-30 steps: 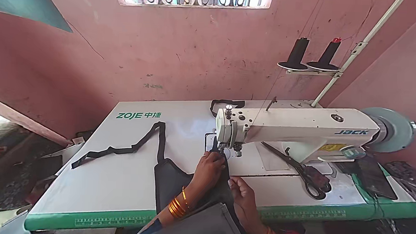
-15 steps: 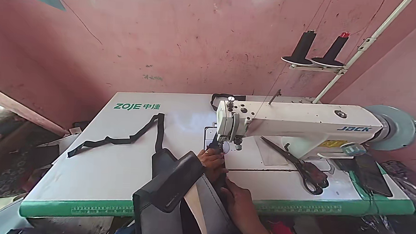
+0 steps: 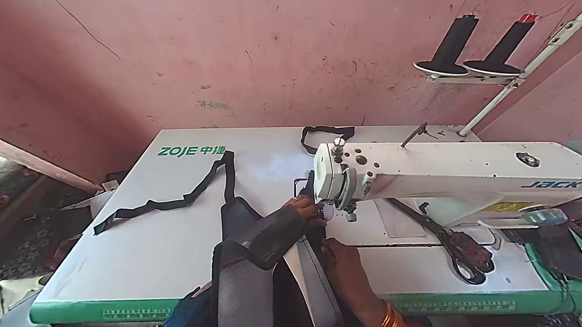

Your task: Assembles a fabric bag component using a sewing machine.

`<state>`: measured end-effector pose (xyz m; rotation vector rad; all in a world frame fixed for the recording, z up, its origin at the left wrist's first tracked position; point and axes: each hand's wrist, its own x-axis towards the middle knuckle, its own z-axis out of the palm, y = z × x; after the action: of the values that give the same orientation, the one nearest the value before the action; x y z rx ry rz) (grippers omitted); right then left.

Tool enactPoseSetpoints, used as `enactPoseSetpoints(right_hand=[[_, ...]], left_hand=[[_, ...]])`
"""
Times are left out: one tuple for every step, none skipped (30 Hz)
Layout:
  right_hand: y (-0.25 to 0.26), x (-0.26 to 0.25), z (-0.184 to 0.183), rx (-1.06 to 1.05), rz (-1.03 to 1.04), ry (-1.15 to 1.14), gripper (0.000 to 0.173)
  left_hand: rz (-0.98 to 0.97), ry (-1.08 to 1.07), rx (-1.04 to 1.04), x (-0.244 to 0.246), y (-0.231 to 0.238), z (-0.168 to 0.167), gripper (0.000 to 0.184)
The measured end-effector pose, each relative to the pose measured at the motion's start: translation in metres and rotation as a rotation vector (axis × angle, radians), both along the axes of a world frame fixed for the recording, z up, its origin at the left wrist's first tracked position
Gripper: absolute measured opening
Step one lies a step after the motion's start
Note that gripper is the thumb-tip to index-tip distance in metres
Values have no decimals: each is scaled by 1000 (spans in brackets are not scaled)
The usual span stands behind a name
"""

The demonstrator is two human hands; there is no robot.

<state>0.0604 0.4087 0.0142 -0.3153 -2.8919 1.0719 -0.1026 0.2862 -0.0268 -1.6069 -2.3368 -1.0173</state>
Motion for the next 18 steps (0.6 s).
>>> enactPoseSetpoints(right_hand=[[1, -3, 2, 0, 1, -21, 23], [2, -6, 4, -6, 1, -39, 23], [1, -7, 4, -11, -1, -47, 24], [1, -6, 4, -13, -5, -43, 24], [1, -4, 2, -10, -12, -22, 24], [1, -1, 0, -3, -18, 4, 24], [1, 0, -1, 0, -22, 24, 24], [1, 1, -2, 8, -20, 40, 23], [0, 0, -2, 19, -13, 42, 23], [0, -1, -1, 25, -5, 26, 22], [0, -2, 1, 26, 3, -7, 22], [0, -2, 3, 34, 13, -32, 22], [-1, -1, 5, 47, 24, -59, 22], [-2, 4, 7, 47, 39, -98, 22], [-4, 11, 8, 40, 55, -131, 23], [-7, 22, 8, 47, 72, -142, 23], [-9, 33, 6, 49, 83, -135, 22], [-11, 43, 1, 56, 83, -79, 21]], left_hand=[[27, -53, -84, 1, 1, 11, 44], [54, -120, -220, 2, 2, 25, 47], [70, -222, -389, 4, 3, 43, 53], [93, -249, -420, 5, 4, 48, 56], [124, -191, -285, 8, 5, 38, 56], [123, -196, -201, 7, 5, 30, 61], [113, -198, -164, 4, 5, 21, 65], [112, -220, -187, 3, 5, 19, 69], [125, -247, -226, 5, 5, 23, 70], [139, -254, -229, 9, 6, 29, 67], [151, -246, -266, 11, 6, 36, 64], [182, -320, -436, 19, 10, 60, 63], [194, -380, -553, 24, 12, 74, 65], [160, -395, -518, 25, 8, 70, 67], [97, -325, -327, 24, 0, 42, 68], [52, -280, -178, 28, -6, 19, 66], [44, -201, -55, 37, -8, 0, 62], [75, -85, 57, 49, -10, -16, 54]])
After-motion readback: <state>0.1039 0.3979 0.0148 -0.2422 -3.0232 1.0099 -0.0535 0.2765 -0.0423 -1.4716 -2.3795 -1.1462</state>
